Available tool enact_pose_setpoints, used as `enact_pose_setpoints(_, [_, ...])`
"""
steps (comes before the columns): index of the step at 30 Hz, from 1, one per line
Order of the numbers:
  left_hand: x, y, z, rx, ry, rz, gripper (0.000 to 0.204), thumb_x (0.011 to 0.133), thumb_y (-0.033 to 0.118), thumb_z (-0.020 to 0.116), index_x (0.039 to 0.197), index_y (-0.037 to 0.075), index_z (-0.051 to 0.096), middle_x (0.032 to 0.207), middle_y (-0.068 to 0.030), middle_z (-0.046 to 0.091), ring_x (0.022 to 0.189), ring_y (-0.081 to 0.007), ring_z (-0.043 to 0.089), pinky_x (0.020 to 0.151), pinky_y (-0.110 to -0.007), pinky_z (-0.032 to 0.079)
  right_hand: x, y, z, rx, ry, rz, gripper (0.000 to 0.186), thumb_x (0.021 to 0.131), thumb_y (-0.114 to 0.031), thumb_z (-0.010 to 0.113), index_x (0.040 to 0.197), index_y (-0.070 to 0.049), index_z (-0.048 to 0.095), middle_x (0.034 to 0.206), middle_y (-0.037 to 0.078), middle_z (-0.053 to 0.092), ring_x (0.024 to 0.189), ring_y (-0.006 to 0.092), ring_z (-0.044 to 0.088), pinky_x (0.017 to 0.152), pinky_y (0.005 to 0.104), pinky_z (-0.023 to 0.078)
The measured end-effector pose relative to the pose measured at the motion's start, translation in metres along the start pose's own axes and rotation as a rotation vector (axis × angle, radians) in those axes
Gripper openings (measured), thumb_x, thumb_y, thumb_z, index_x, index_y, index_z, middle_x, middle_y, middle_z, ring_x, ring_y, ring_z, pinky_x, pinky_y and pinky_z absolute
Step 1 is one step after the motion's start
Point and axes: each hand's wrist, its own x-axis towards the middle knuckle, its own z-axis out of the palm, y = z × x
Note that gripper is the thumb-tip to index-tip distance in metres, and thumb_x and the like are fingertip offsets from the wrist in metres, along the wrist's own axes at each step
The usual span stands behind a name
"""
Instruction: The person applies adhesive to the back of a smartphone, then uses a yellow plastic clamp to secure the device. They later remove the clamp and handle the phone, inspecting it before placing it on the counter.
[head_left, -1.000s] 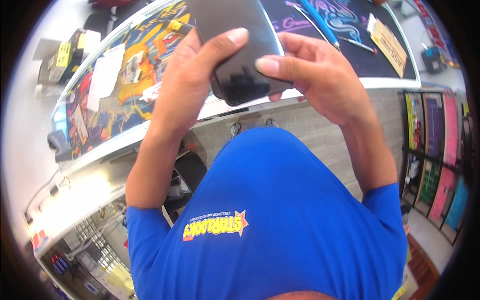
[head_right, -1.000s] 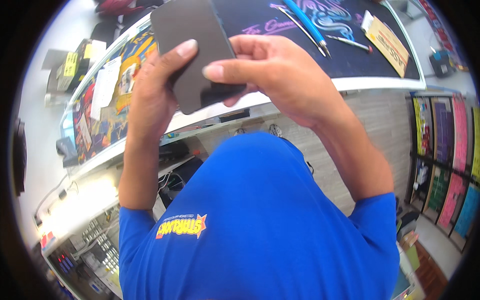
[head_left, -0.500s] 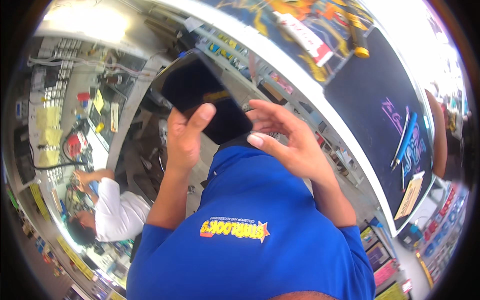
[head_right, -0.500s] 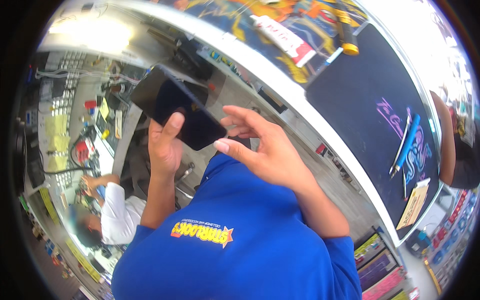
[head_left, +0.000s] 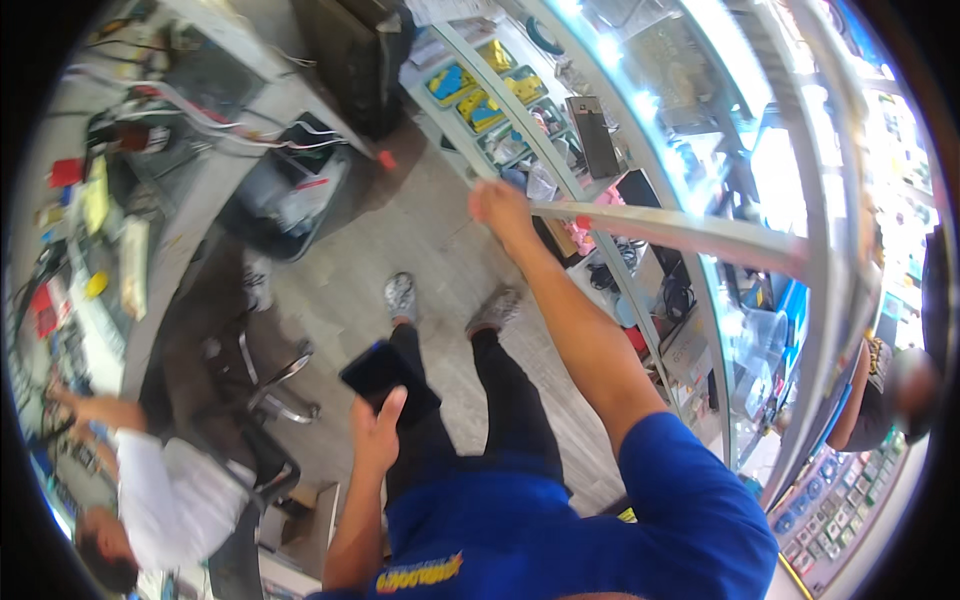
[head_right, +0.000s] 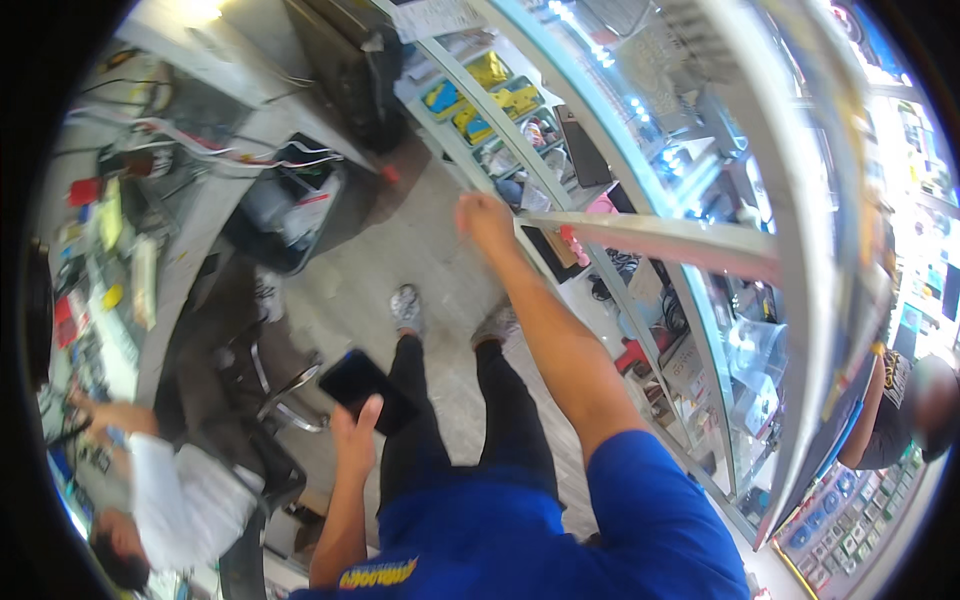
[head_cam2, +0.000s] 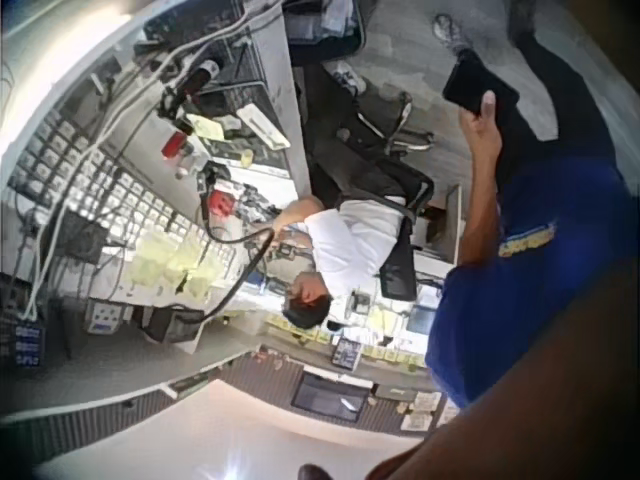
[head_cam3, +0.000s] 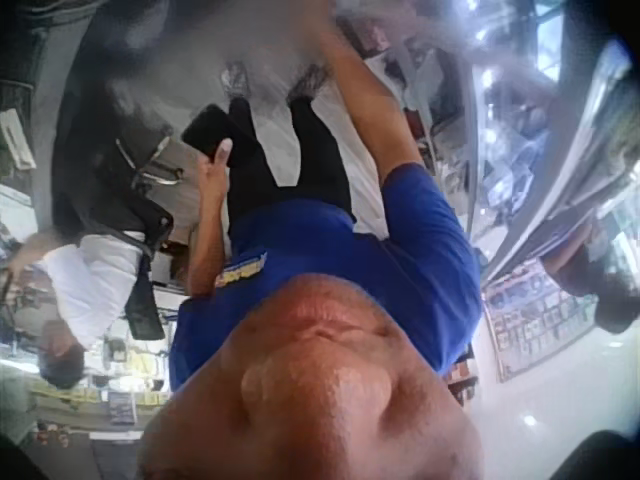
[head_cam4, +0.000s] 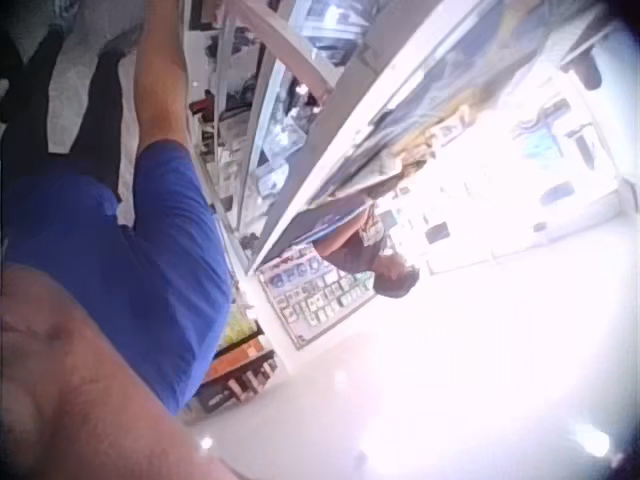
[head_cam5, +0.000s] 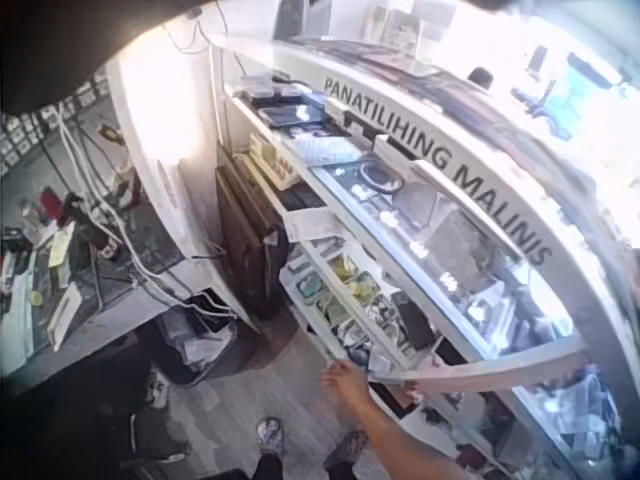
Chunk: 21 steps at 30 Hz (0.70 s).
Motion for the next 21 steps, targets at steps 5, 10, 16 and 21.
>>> enact_pose_setpoints(5, [0.05,-0.096,-0.055,0.12,-0.032,-0.198,0.027,0.098,0.019,0.075,0.114,-0.003,0.072,0.106,-0.0067,0.075,0.099,-0.0133,0.066,0.091,-0.03,0.051,0.244,0.024,-0.035,-0.724,0.953,-0.715,0.024,0.092,-0.013,0.058,0.086,-0.002,0.078,0.093,0.023,0.075,0.091,0.0388,0.073,0.087,0.0505,0.056])
enact_pose_setpoints(10, [0.045,-0.143,-0.074,0.007,0.13,-0.415,0.024,0.098,0.019,0.074,0.11,-0.002,0.072,0.102,-0.0052,0.074,0.095,-0.0123,0.064,0.089,-0.03,0.051,0.294,0.004,-0.03,-1.295,0.282,-0.764,0.073,0.083,0.003,0.063,0.151,-0.023,0.055,0.156,0.019,0.049,0.141,0.0418,0.05,0.113,0.0493,0.046])
enact_pose_setpoints(16, [0.055,-0.112,-0.093,-0.087,0.148,-0.402,0.024,0.097,0.02,0.076,0.109,0.0,0.072,0.101,-0.0038,0.073,0.095,-0.0122,0.064,0.089,-0.03,0.05,0.28,-0.003,-0.026,-1.415,0.316,-0.802,0.047,0.089,-0.011,0.071,0.135,-0.019,0.066,0.159,0.006,0.046,0.138,0.0339,0.05,0.111,0.0498,0.047])
enact_pose_setpoints(21, [0.068,-0.088,-0.109,-0.039,0.176,-0.342,0.02,0.098,0.019,0.075,0.105,0.0,0.071,0.097,-0.0001,0.07,0.09,-0.0102,0.061,0.086,-0.029,0.049,0.308,-0.001,-0.045,-1.385,0.265,-0.742,0.048,0.09,-0.008,0.066,0.137,-0.018,0.063,0.139,0.008,0.06,0.127,0.0344,0.057,0.106,0.0465,0.051])
